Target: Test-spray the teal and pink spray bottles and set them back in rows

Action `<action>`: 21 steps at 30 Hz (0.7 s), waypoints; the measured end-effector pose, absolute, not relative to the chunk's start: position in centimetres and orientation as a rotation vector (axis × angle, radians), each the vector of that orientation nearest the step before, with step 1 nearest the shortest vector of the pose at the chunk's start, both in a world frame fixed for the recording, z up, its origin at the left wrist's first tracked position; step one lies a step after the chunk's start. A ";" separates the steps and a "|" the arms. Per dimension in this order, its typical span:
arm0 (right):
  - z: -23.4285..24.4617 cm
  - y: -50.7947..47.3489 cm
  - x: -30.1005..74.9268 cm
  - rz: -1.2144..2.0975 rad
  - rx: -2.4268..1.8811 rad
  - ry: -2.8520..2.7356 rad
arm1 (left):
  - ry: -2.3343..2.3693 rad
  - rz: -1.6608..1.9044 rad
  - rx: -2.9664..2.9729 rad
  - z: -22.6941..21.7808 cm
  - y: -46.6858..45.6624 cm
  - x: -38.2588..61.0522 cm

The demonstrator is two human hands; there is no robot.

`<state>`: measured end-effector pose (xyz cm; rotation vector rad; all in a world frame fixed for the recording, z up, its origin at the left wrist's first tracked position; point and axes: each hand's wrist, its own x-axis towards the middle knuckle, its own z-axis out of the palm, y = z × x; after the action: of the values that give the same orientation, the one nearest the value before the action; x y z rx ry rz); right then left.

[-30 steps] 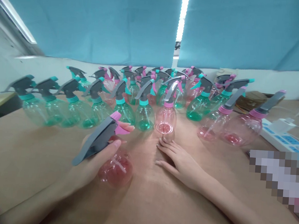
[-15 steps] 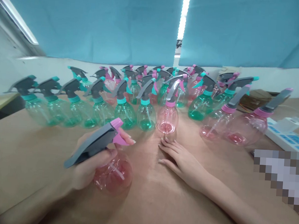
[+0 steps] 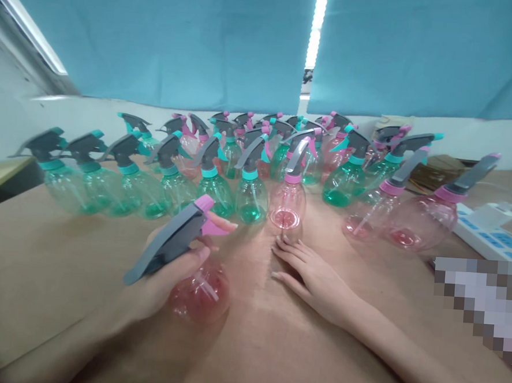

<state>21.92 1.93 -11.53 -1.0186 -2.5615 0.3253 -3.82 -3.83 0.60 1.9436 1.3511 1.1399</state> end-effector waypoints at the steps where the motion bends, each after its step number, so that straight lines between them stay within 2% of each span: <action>1: -11.5 1.9 21.9 0.322 -1.016 -2.559 | 1.349 1.151 1.944 0.5 -3.8 -3.7; 21: -11.3 2.0 21.9 0.380 -1.003 -2.519 | 1.290 1.192 1.892 0.5 -4.1 -3.4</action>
<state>21.91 1.96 -11.35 -1.0035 -2.5189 0.3800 -3.41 -4.06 0.45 1.8924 1.2904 1.1921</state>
